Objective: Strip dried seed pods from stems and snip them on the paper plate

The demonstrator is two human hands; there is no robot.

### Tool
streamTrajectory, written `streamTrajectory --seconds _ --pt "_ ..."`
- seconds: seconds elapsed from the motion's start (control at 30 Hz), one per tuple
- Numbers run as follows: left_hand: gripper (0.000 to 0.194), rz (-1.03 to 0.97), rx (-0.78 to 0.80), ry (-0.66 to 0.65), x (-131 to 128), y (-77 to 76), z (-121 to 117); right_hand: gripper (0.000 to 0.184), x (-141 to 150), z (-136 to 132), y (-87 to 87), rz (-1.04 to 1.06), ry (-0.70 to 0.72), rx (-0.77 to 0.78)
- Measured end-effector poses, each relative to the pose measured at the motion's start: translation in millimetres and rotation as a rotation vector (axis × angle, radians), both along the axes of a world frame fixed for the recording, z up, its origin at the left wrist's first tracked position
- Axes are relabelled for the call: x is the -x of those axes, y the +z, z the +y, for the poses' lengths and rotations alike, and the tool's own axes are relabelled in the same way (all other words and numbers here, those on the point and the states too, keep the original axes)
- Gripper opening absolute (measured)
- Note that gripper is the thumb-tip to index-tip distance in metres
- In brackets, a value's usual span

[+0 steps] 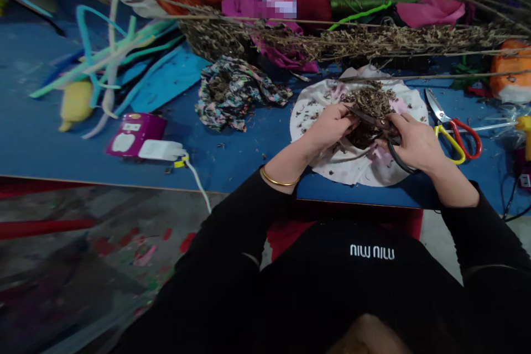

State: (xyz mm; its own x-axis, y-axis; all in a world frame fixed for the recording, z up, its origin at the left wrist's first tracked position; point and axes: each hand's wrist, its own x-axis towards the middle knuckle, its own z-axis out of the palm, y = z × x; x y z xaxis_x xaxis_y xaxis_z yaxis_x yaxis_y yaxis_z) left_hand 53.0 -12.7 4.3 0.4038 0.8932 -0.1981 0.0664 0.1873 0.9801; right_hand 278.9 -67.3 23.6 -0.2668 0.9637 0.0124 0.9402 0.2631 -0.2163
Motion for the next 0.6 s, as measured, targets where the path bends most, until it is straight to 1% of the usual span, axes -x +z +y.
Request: streamTrajectory --seconds 0.1,0.23,0.33,0.4,0.47,0.53,0.6 --pt "0.020 0.011 -0.013 -0.027 -0.1 1.9 -2.2 0.050 0.6 0.1 0.1 -0.034 -0.006 0.038" --pt "0.021 -0.023 0.031 0.006 1.5 2.7 -2.1 0.037 0.8 0.9 -0.9 -0.025 -0.004 0.087" --pt "0.023 -0.026 0.056 0.011 3.1 0.3 -0.4 0.035 0.9 1.4 -2.7 -0.010 0.002 0.081" --pt "0.022 -0.031 0.058 0.001 3.5 -1.2 0.9 0.040 0.2 1.7 -3.5 0.002 -0.012 0.062" --pt "0.021 -0.050 0.044 0.002 3.3 -1.2 1.9 0.049 -1.5 2.2 -3.6 0.023 -0.031 0.029" --pt "0.023 -0.069 0.037 0.033 2.5 0.4 2.6 0.062 -3.7 2.8 -3.5 0.040 -0.031 -0.006" --pt "0.027 -0.081 0.042 0.096 1.5 2.9 2.8 0.069 -5.5 3.2 -3.6 0.044 -0.015 -0.022"
